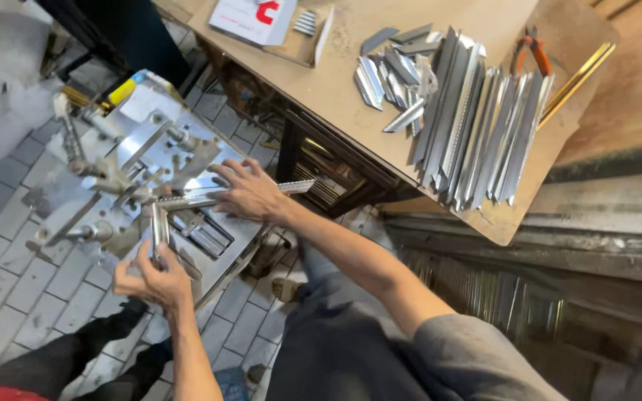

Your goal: The person picks up cut metal picture frame moulding pieces from the work table, places two mitred corners into a manual frame joining press, and operates the press to fasten the corners. They then set the joined frame on the table and repeat the cycle with additional frame sections.

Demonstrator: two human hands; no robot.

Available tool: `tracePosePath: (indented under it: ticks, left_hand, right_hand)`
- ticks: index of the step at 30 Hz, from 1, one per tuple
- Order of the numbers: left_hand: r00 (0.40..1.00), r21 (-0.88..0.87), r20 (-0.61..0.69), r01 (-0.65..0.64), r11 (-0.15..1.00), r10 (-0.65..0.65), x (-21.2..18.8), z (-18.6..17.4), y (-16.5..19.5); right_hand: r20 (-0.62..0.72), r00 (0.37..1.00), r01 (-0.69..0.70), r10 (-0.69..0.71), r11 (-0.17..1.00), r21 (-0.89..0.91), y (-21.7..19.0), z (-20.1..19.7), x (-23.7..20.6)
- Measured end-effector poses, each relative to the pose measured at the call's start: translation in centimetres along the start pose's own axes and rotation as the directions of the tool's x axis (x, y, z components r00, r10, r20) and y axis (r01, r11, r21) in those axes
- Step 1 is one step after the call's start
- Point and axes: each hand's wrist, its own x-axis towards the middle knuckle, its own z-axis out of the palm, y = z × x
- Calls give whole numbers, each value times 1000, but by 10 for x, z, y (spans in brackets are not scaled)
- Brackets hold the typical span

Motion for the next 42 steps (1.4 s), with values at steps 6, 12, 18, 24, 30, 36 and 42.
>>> tracePosePath:
  ticks: [6, 12, 18, 24, 30, 36, 42]
  left_hand:
    - [985, -178, -65, -169, 969, 160, -11, 3, 70]
    - [861, -568, 93, -366, 737, 500, 67, 105, 274]
    - [444, -564, 189, -681, 467, 876, 130, 221, 451]
    - [62, -533, 456, -780, 328, 888, 130, 291, 487]
    - [275, -538, 202, -771, 341, 940, 133, 303, 493]
    - [475, -703, 37, -613, 361, 879, 143, 276, 483]
    - [911, -787, 348, 156, 597, 221, 129, 125, 356]
  right_hand:
    - [-591, 659, -587, 466, 809, -16, 145, -152, -147]
    - [-598, 593, -805, 540, 410, -428, 277, -232, -260]
    - [-510, 181, -897, 841, 354, 265, 301, -215, -295]
    - [-427, -27, -559, 904, 340, 756, 302, -267, -304]
    - [-263, 80, -104, 962, 270, 957, 268, -308, -285]
    - [-17, 114, -64, 993, 24, 998, 193, -287, -254]
    - [306, 325, -334, 895, -194, 922, 69, -240, -207]
